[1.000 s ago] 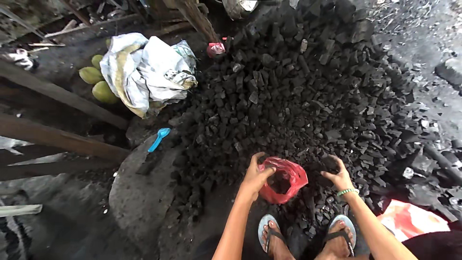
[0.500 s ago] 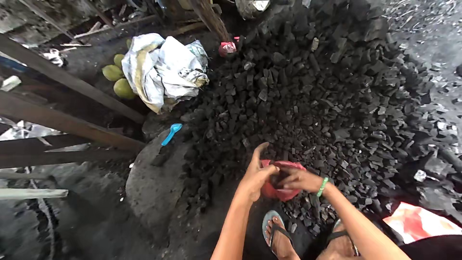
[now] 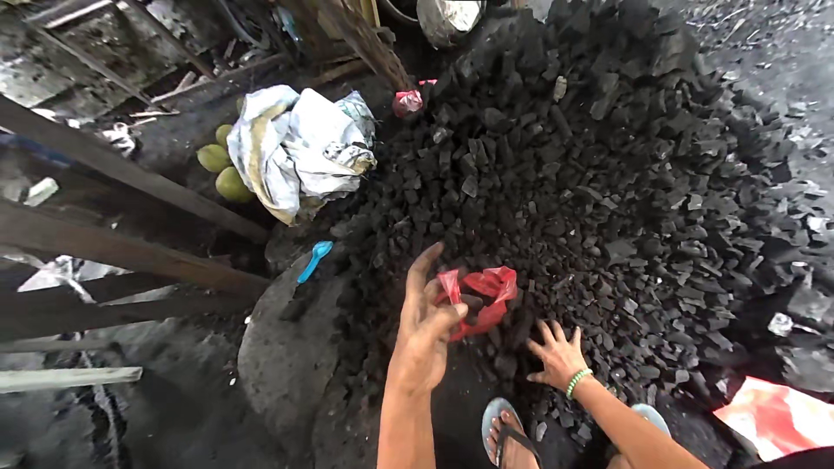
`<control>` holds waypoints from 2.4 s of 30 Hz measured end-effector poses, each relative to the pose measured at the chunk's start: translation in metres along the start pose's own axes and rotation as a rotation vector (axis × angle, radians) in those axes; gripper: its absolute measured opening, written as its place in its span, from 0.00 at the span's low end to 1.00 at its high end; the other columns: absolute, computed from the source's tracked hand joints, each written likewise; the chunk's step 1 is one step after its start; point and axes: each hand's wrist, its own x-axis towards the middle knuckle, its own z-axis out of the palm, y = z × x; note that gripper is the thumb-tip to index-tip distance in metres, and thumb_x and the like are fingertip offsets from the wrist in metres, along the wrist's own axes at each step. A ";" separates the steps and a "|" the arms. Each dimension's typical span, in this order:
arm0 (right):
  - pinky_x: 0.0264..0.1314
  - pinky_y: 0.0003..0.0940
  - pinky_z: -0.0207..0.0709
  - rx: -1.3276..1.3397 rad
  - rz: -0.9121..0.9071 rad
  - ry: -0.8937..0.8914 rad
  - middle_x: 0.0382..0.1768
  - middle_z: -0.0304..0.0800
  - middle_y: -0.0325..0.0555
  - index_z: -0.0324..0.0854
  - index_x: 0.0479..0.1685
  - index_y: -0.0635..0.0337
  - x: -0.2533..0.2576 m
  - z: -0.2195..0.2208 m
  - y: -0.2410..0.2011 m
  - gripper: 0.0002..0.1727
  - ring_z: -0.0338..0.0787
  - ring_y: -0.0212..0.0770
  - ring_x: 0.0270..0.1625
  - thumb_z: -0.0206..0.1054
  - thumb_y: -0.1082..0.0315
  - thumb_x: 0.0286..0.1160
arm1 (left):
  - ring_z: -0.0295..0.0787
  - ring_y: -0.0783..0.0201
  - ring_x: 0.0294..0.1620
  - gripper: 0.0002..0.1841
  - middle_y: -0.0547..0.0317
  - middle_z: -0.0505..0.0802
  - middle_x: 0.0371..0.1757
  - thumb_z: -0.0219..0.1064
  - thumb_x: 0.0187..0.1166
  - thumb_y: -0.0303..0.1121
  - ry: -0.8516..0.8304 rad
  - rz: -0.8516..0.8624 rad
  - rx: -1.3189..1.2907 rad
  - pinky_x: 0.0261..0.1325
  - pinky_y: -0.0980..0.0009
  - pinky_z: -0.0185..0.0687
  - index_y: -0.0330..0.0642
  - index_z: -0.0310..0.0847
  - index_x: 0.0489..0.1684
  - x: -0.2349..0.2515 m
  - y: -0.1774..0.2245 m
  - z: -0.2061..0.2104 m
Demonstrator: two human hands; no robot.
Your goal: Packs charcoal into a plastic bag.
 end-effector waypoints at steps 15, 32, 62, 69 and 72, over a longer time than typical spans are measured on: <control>0.74 0.66 0.73 0.677 0.163 0.503 0.71 0.73 0.80 0.85 0.62 0.70 -0.011 -0.038 0.097 0.23 0.77 0.74 0.73 0.79 0.75 0.64 | 0.93 0.62 0.41 0.40 0.53 0.90 0.55 0.61 0.69 0.34 0.021 -0.194 -0.080 0.37 0.67 0.90 0.62 0.54 0.88 0.018 -0.036 0.027; 0.61 0.42 0.86 0.893 -0.335 0.705 0.51 0.93 0.51 0.89 0.49 0.66 -0.006 -0.158 0.048 0.10 0.91 0.41 0.54 0.68 0.71 0.76 | 0.94 0.60 0.45 0.49 0.53 0.92 0.60 0.80 0.58 0.47 -0.219 -0.152 -0.250 0.44 0.64 0.93 0.67 0.59 0.88 0.005 -0.012 0.025; 0.46 0.46 0.87 1.471 0.094 0.630 0.56 0.85 0.54 0.68 0.78 0.58 -0.012 -0.101 0.096 0.35 0.89 0.45 0.48 0.74 0.78 0.67 | 0.91 0.59 0.38 0.38 0.48 0.89 0.49 0.55 0.74 0.31 0.043 -0.413 -0.094 0.39 0.66 0.88 0.57 0.51 0.91 0.006 -0.052 0.061; 0.72 0.54 0.79 0.641 -0.352 0.133 0.70 0.84 0.53 0.78 0.76 0.53 -0.029 -0.128 0.006 0.40 0.86 0.50 0.67 0.87 0.64 0.55 | 0.90 0.57 0.36 0.36 0.47 0.89 0.47 0.53 0.79 0.31 0.016 -0.419 -0.087 0.38 0.64 0.87 0.61 0.50 0.91 0.007 -0.051 0.062; 0.75 0.58 0.77 0.733 -0.241 0.332 0.72 0.83 0.59 0.79 0.77 0.58 -0.032 -0.130 0.023 0.30 0.85 0.56 0.71 0.76 0.68 0.72 | 0.90 0.59 0.35 0.35 0.47 0.89 0.49 0.52 0.80 0.31 -0.002 -0.421 -0.077 0.36 0.66 0.87 0.62 0.50 0.91 0.007 -0.049 0.064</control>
